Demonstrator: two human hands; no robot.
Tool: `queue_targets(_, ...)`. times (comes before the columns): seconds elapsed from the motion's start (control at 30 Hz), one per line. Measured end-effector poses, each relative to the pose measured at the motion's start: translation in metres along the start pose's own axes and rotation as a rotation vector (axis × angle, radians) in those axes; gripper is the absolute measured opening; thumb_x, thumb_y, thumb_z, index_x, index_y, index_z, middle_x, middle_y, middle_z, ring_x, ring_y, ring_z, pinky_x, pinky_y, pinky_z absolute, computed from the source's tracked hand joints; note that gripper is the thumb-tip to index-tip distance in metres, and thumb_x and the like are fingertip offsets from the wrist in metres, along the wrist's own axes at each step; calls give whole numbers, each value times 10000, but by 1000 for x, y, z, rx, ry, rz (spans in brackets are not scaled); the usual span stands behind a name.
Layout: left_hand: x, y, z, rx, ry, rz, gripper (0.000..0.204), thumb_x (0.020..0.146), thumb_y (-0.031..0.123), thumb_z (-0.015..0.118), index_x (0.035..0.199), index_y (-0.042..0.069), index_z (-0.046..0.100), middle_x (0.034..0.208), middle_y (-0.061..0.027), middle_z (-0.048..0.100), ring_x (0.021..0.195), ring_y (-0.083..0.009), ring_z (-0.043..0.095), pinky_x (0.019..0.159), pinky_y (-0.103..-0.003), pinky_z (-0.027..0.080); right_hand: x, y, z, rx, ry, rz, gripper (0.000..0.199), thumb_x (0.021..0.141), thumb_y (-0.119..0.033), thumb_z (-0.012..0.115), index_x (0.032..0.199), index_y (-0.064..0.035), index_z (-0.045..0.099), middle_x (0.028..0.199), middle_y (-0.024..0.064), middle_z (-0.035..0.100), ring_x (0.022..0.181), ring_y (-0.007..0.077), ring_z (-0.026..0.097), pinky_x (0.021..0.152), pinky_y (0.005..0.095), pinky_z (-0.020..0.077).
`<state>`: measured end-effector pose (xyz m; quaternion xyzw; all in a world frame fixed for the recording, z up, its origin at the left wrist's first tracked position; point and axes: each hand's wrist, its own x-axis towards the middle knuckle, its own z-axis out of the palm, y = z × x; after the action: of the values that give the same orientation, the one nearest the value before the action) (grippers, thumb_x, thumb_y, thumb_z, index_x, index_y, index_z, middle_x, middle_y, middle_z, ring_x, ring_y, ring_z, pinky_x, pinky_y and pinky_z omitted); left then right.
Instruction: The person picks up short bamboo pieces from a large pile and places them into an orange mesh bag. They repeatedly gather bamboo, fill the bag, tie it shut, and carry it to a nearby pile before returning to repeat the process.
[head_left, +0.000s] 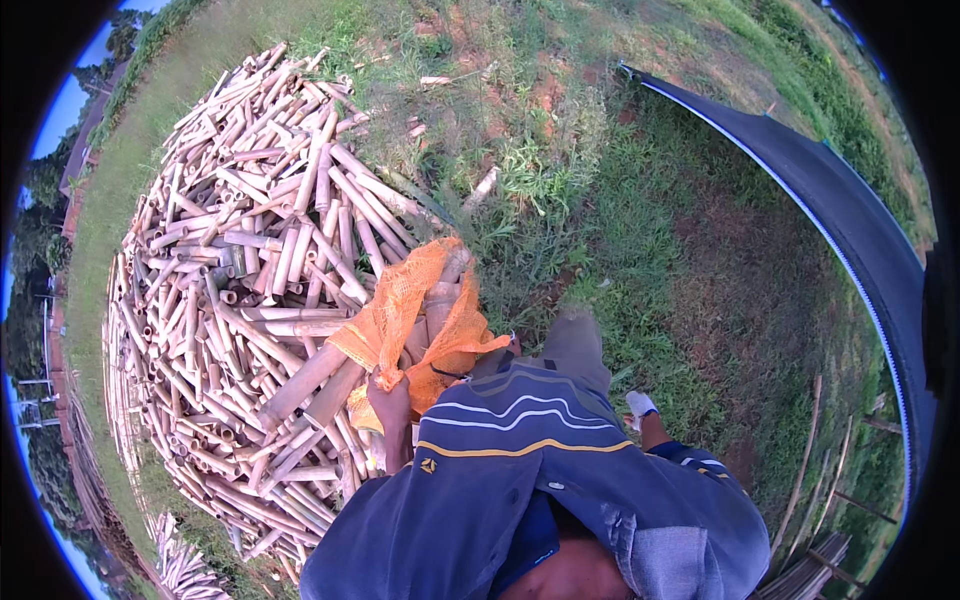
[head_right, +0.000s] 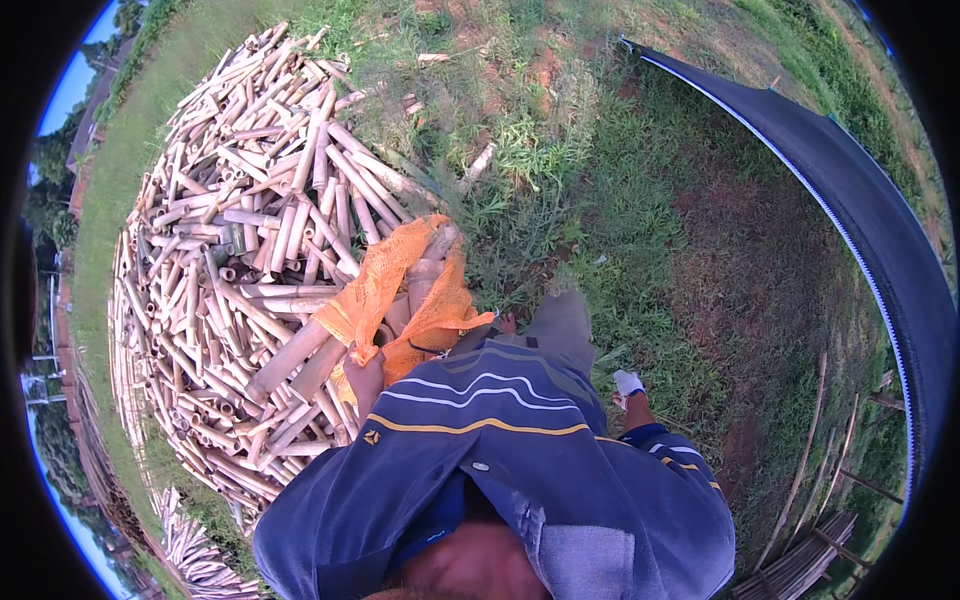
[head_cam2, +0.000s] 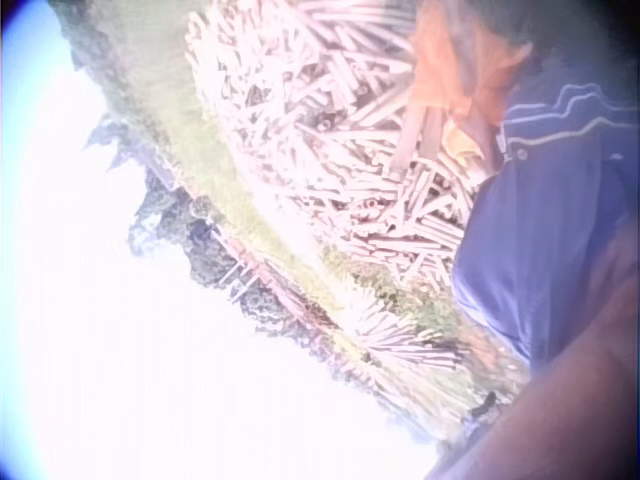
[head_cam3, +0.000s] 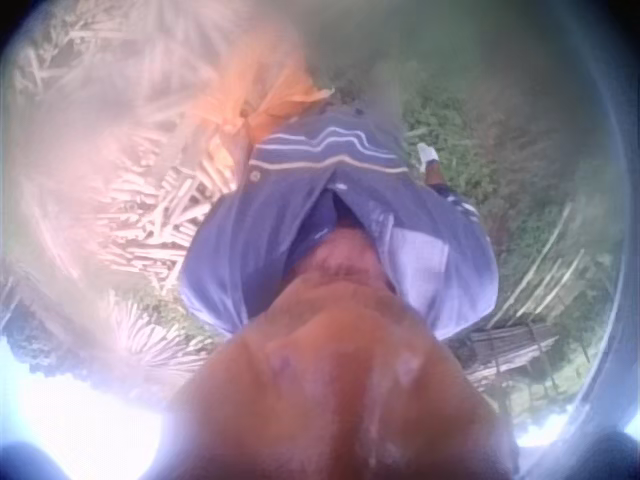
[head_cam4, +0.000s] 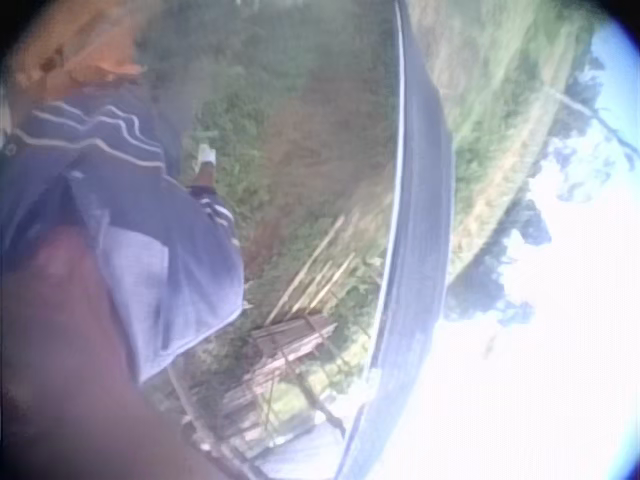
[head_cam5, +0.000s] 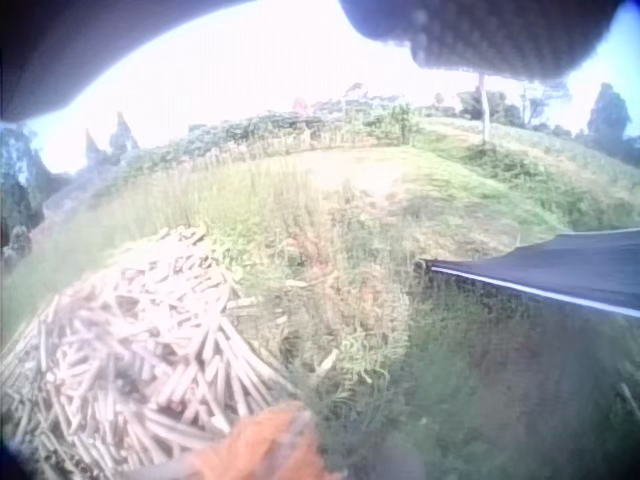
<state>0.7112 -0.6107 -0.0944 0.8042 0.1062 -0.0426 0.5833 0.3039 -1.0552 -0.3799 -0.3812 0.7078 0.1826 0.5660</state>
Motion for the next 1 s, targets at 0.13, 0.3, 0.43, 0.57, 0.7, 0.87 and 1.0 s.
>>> queue_targets(0.13, 77, 44, 74, 16, -13, 26, 252, 855, -50, 709, 1103, -4, 715, 929, -16, 691, 836, -124, 631, 778, -303, 523, 61, -60, -9, -79, -82, 117, 626, 968, -435, 714, 1507, -178, 524, 1404, 205, 567, 1165, 451, 626, 893, 590, 551)
queue_targets(0.3, 169, 83, 187, 102, 44, 70, 278, 846, -34, 727, 1122, -4, 726, 924, -44, 729, 864, -139, 670, 793, -324, 548, 127, -230, 27, -118, -132, 72, 568, 979, -408, 699, 1454, -149, 528, 1316, 186, 598, 1082, 439, 656, 863, 598, 559)
queue_targets(0.43, 245, 131, 268, 263, 67, -8, 354, 847, -15, 747, 1200, -13, 729, 991, -91, 781, 931, -157, 716, 850, -346, 573, 136, -448, 50, 35, -149, -230, 456, 977, -353, 672, 1364, -138, 563, 1107, 147, 628, 855, 332, 666, 707, 527, 594)
queue_targets(0.57, 330, 154, 339, 43, 98, 1, 400, 869, -8, 747, 1265, -35, 696, 1069, -86, 773, 950, -160, 711, 866, -333, 565, 145, -678, 61, -365, -23, -568, 527, 948, -310, 707, 1397, -77, 557, 1081, 149, 692, 800, 304, 690, 677, 462, 578)
queue_targets(0.7, 389, 249, 388, -86, 106, -28, 370, 881, -84, 688, 1247, -37, 704, 1034, -56, 753, 925, -124, 670, 849, -303, 542, 7, -877, 170, -800, 31, -1033, 598, 949, -303, 758, 1434, -14, 563, 1377, 315, 574, 1240, 474, 589, 1062, 517, 507)
queue_targets(0.87, 496, 296, 482, -5, 39, 71, 340, 870, -65, 712, 1208, -30, 720, 994, -50, 756, 886, -136, 676, 822, -314, 549, -136, -1023, 311, -994, -546, -1351, 829, 932, -482, 803, 1586, -81, 488, 1435, 274, 547, 1371, 458, 519, 1160, 493, 444)
queue_targets(1.0, 594, 297, 571, 88, -23, 63, 374, 848, -5, 765, 1217, -44, 724, 1028, -115, 793, 925, -165, 716, 849, -336, 566, -162, -1108, 403, -1267, -724, -1577, 872, 907, -564, 800, 1522, -20, 509, 1409, 289, 544, 1398, 471, 492, 1185, 510, 417)
